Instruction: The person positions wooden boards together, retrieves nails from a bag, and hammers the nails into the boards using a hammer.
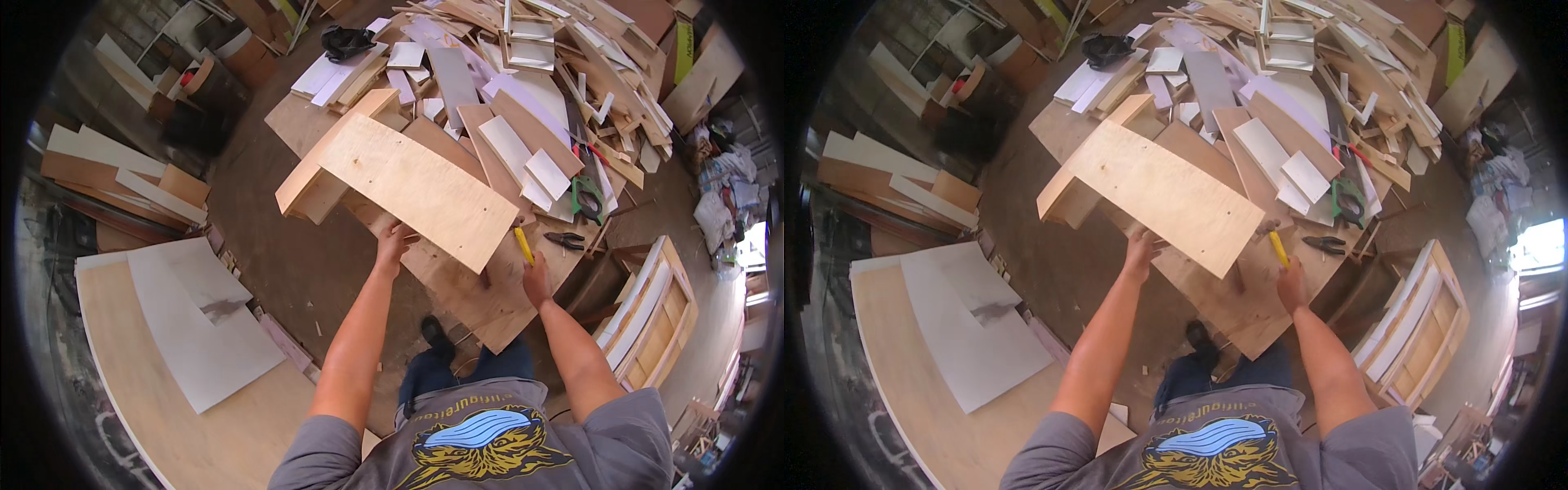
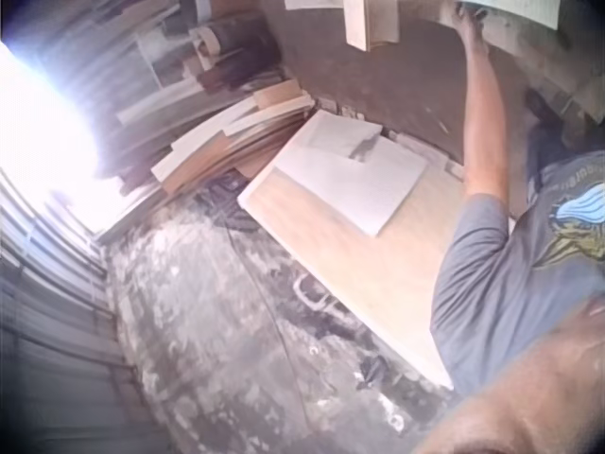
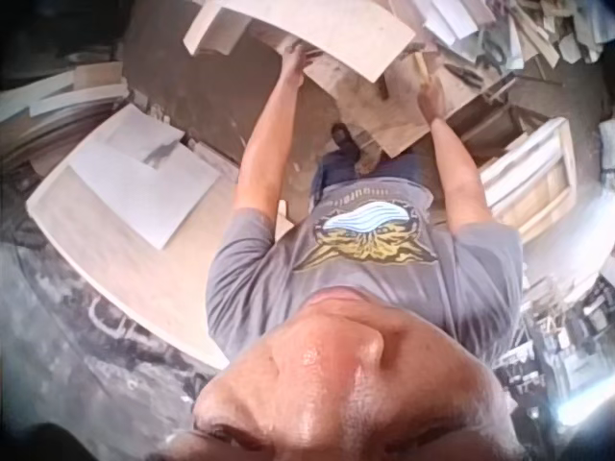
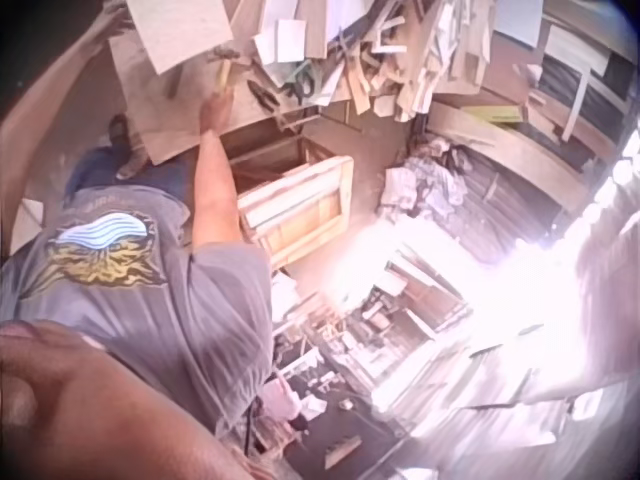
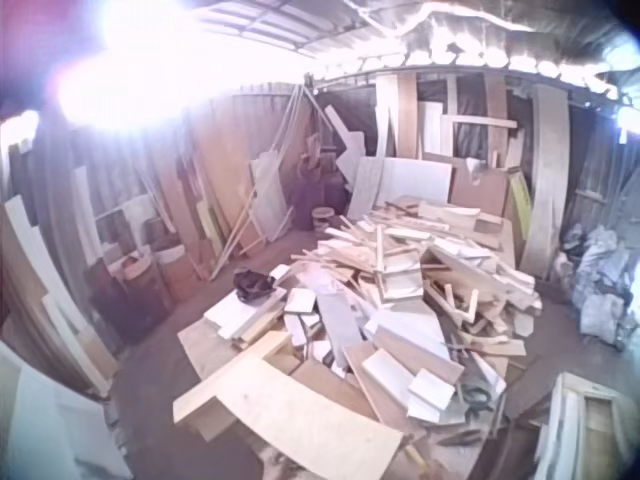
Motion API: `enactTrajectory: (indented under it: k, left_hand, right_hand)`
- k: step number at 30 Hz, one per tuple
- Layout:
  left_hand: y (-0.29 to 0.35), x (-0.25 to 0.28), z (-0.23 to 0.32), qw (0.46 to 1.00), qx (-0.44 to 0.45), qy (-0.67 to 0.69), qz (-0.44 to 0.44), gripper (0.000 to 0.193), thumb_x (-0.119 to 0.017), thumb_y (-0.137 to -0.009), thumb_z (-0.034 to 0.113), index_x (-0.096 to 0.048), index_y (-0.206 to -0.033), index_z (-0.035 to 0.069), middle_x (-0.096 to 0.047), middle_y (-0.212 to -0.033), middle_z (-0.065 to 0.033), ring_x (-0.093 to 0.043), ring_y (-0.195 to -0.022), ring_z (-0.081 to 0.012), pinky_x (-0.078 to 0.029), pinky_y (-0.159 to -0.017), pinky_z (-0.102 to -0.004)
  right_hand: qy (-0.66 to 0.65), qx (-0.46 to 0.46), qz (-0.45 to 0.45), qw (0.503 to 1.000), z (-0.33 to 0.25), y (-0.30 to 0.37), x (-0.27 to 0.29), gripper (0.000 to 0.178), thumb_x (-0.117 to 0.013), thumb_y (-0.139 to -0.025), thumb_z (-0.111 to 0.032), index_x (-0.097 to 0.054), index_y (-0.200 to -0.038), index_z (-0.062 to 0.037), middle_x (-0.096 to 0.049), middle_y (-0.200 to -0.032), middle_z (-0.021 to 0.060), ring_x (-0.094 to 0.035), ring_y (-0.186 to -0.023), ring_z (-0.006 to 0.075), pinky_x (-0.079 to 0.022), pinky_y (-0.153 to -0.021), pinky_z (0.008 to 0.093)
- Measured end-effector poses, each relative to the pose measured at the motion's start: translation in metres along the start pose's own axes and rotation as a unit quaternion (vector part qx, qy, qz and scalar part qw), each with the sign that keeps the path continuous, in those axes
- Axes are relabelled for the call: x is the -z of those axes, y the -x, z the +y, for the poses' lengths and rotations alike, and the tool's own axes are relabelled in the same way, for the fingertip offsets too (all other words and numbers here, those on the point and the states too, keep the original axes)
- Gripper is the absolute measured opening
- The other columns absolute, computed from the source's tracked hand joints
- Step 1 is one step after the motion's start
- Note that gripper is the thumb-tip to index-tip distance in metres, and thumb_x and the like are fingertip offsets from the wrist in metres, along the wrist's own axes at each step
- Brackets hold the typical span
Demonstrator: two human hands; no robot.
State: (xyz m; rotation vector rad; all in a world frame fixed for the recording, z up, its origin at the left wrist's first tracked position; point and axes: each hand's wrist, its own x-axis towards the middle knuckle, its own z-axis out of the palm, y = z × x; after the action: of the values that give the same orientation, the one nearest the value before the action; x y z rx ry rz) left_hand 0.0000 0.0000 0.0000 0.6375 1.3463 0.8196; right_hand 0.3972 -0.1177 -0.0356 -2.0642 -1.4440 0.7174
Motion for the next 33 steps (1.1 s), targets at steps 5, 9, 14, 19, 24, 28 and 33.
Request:
enactTrajectory:
  k: [5, 9, 14, 19, 24, 28, 33]
  left_hand:
    - [0.047, 0.076, 0.008, 0.998, 0.041, -0.015, 0.053, 0.058, -0.068, -0.104, 0.052, -0.055, -0.145, 0.012, -0.079, -0.119, -0.0081, -0.074, -0.108, -0.0243, -0.047, -0.101, -0.0479]
    - [0.055, 0.097, 0.024, 0.998, 0.022, -0.016, 0.064, 0.054, -0.066, -0.105, 0.053, -0.059, -0.141, 0.014, -0.079, -0.119, -0.0074, -0.074, -0.107, -0.0230, -0.048, -0.098, -0.0467]
    - [0.056, 0.126, 0.058, 0.998, 0.003, 0.007, 0.057, 0.052, -0.064, -0.107, 0.054, -0.061, -0.138, 0.013, -0.078, -0.119, -0.0080, -0.074, -0.104, -0.0238, -0.050, -0.095, -0.0439]
    - [0.024, 0.129, 0.115, 0.991, -0.064, 0.096, 0.073, 0.061, -0.065, -0.106, 0.054, -0.054, -0.148, 0.011, -0.074, -0.118, -0.0078, -0.071, -0.104, -0.0246, -0.053, -0.091, -0.0404]
    - [-0.015, 0.135, 0.169, 0.988, -0.117, 0.040, 0.092, 0.064, -0.066, -0.107, 0.049, -0.050, -0.153, 0.008, -0.065, -0.125, -0.0094, -0.068, -0.099, -0.0221, -0.057, -0.087, -0.0411]
    - [-0.044, 0.135, 0.200, 0.994, -0.111, 0.010, 0.022, 0.048, -0.072, -0.105, 0.045, -0.066, -0.133, 0.007, -0.071, -0.105, -0.0023, -0.070, -0.084, -0.0124, -0.059, -0.072, -0.0295]
    - [-0.066, 0.140, 0.215, 0.989, -0.093, -0.030, -0.109, 0.041, -0.075, -0.104, 0.039, -0.073, -0.124, 0.004, -0.076, -0.103, -0.0042, -0.074, -0.086, -0.0139, -0.061, -0.073, -0.0314]
  right_hand:
    - [0.062, -0.058, 0.032, 0.996, -0.008, 0.072, -0.015, 0.023, -0.065, -0.102, -0.011, -0.059, -0.122, -0.0033, -0.062, -0.123, 0.0274, -0.061, -0.115, 0.0514, -0.050, -0.094, 0.0585]
    - [0.095, -0.084, 0.033, 0.991, -0.009, 0.071, -0.007, 0.024, -0.066, -0.101, -0.011, -0.059, -0.123, -0.0030, -0.062, -0.124, 0.0249, -0.060, -0.118, 0.0499, -0.049, -0.098, 0.0578]
    - [0.209, -0.100, 0.061, 0.971, -0.049, 0.068, -0.017, 0.034, -0.065, -0.102, -0.018, -0.061, -0.133, -0.0043, -0.061, -0.130, 0.0209, -0.055, -0.128, 0.0460, -0.047, -0.106, 0.0543]
    - [-0.157, -0.071, 0.014, 0.985, -0.055, 0.010, -0.045, 0.043, -0.068, -0.104, -0.034, -0.064, -0.137, -0.0063, -0.070, -0.128, 0.0176, -0.068, -0.114, 0.0360, -0.054, -0.097, 0.0472]
    - [-0.462, -0.182, -0.055, 0.866, -0.159, 0.019, -0.047, 0.043, -0.054, -0.112, -0.045, -0.063, -0.144, -0.0174, -0.071, -0.129, 0.0032, -0.068, -0.116, 0.0180, -0.055, -0.101, 0.0366]
    - [-0.575, -0.117, -0.022, 0.810, -0.162, 0.022, -0.075, 0.056, -0.064, -0.108, -0.042, -0.062, -0.147, -0.0021, -0.068, -0.139, 0.0072, -0.065, -0.127, 0.0182, -0.054, -0.104, 0.0374]
    - [-0.592, -0.143, 0.009, 0.793, -0.182, 0.030, -0.083, 0.053, -0.067, -0.106, -0.036, -0.061, -0.147, -0.0041, -0.068, -0.139, 0.0068, -0.066, -0.126, 0.0183, -0.054, -0.105, 0.0364]
